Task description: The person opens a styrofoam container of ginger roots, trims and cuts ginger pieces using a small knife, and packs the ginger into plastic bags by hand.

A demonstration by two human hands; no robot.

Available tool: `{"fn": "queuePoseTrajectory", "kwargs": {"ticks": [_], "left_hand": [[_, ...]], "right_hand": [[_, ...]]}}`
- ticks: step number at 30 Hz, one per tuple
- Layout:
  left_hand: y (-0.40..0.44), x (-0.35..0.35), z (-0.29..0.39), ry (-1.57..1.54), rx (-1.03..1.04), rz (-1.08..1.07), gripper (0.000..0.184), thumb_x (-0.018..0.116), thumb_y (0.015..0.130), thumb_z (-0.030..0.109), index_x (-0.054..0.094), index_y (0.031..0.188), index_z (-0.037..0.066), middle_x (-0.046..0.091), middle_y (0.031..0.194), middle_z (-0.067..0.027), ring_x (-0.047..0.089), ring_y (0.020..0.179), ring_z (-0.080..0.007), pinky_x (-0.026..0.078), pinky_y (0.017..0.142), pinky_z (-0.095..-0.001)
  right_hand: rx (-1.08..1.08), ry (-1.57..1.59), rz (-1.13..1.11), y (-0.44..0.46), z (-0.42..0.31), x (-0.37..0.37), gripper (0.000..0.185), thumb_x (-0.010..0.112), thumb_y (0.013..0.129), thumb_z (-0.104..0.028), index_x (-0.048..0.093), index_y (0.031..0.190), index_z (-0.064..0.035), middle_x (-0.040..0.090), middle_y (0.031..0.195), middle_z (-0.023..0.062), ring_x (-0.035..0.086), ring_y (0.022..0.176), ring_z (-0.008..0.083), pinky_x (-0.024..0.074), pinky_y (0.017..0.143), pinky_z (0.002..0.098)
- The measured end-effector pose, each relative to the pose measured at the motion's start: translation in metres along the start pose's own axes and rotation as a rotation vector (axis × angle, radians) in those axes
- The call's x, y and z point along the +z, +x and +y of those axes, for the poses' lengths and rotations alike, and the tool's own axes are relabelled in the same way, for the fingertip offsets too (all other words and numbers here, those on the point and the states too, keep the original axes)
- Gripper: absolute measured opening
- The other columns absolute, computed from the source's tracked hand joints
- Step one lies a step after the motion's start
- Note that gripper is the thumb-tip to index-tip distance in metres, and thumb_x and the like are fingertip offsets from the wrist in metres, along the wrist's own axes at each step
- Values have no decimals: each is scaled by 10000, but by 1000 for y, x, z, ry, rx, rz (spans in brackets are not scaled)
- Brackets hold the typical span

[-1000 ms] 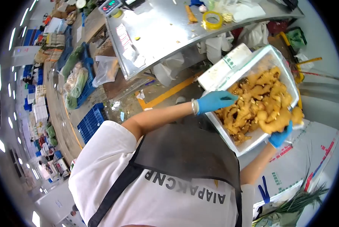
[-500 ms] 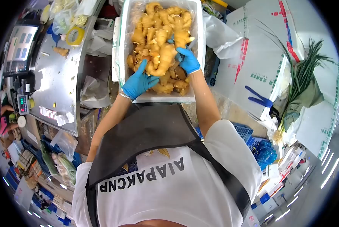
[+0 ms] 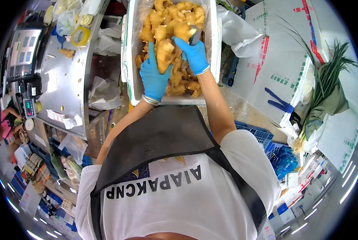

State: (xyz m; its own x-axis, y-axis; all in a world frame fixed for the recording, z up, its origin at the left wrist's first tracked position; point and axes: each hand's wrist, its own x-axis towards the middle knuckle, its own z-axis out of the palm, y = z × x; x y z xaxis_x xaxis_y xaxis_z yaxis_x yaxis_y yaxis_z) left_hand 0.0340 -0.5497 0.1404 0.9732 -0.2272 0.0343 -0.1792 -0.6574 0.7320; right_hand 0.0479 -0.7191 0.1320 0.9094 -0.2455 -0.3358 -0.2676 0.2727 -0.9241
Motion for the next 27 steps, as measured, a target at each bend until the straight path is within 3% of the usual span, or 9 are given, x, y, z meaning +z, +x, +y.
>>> {"fn": "queuePoseTrajectory", "kwargs": {"ticks": [4, 8, 11, 14, 17, 20, 22, 24, 27], "left_hand": [[18, 2, -35, -535, -94, 154, 690, 689, 868, 218, 366, 1442, 11, 602, 1078, -158, 607, 896, -252, 489, 769, -390], [43, -52, -60, -1739, -589, -215, 475, 542, 992, 291, 444, 1353, -2, 567, 1278, -156, 594, 1122, -224, 515, 912, -339], [27, -56, -77, -1429, -217, -209, 466, 504, 1011, 295, 424, 1382, 24, 538, 1310, -146, 543, 1203, -244, 496, 952, -361], [21, -77, -69, -1928, -562, -390, 490, 493, 1019, 268, 369, 1424, 22, 496, 1371, -137, 510, 1244, -253, 473, 987, -375], [11, -70, -53, -1943, -645, -414, 584, 508, 1008, 246, 255, 1486, 26, 540, 1277, -129, 556, 1135, -241, 512, 881, -340], [1, -54, -58, -2598, -865, -627, 590, 527, 978, 150, 258, 1469, -34, 486, 1367, -189, 544, 1181, -264, 470, 994, -364], [1, -49, -47, -2644, -953, -781, 655, 522, 947, 119, 187, 1478, -67, 519, 1152, -153, 546, 978, -214, 485, 844, -317], [-2, -47, -37, -2600, -1076, -841, 651, 516, 941, 104, 182, 1475, -64, 507, 956, -86, 509, 857, -171, 472, 703, -275], [-6, -38, -29, -2413, -1030, -1049, 511, 493, 955, 173, 310, 1368, -65, 476, 926, -72, 491, 819, -156, 458, 658, -275]], "right_hand": [[58, 294, 141, 14, 39, -23, 284, 723, 865, -225, 650, 1088, -65, 674, 838, 6, 463, 502, 66, 406, 468, 214], [219, 207, 259, 9, 48, -59, 336, 732, 861, -318, 649, 1105, -102, 642, 800, -7, 403, 496, 90, 419, 498, 270], [261, -181, 452, 1, 10, -91, 389, 775, 813, -306, 677, 1074, -34, 650, 853, 56, 475, 532, 109, 458, 473, 264], [-70, -294, 643, -10, -11, -103, 377, 704, 877, -290, 599, 1090, 2, 639, 896, 66, 523, 597, 111, 470, 527, 251], [-185, -572, 451, -36, -30, -69, 360, 663, 904, -283, 564, 1097, 4, 634, 890, 90, 567, 645, 142, 502, 590, 295], [-279, -778, -27, -80, -40, -20, 237, 563, 946, -155, 596, 1175, -104, 649, 977, 123, 640, 883, 330, 528, 749, 368], [-580, -1097, -133, -101, -40, 8, 264, 553, 930, -150, 610, 1185, -189, 628, 1010, 95, 650, 875, 276, 530, 702, 385], [-599, -1125, -69, -102, -28, 16, 229, 555, 931, -172, 611, 1152, -190, 620, 978, 62, 643, 838, 274, 520, 659, 375], [-636, -1177, 27, -105, -37, 19, 153, 566, 907, -144, 605, 1052, -168, 606, 926, 50, 633, 818, 288, 505, 630, 391]]}}
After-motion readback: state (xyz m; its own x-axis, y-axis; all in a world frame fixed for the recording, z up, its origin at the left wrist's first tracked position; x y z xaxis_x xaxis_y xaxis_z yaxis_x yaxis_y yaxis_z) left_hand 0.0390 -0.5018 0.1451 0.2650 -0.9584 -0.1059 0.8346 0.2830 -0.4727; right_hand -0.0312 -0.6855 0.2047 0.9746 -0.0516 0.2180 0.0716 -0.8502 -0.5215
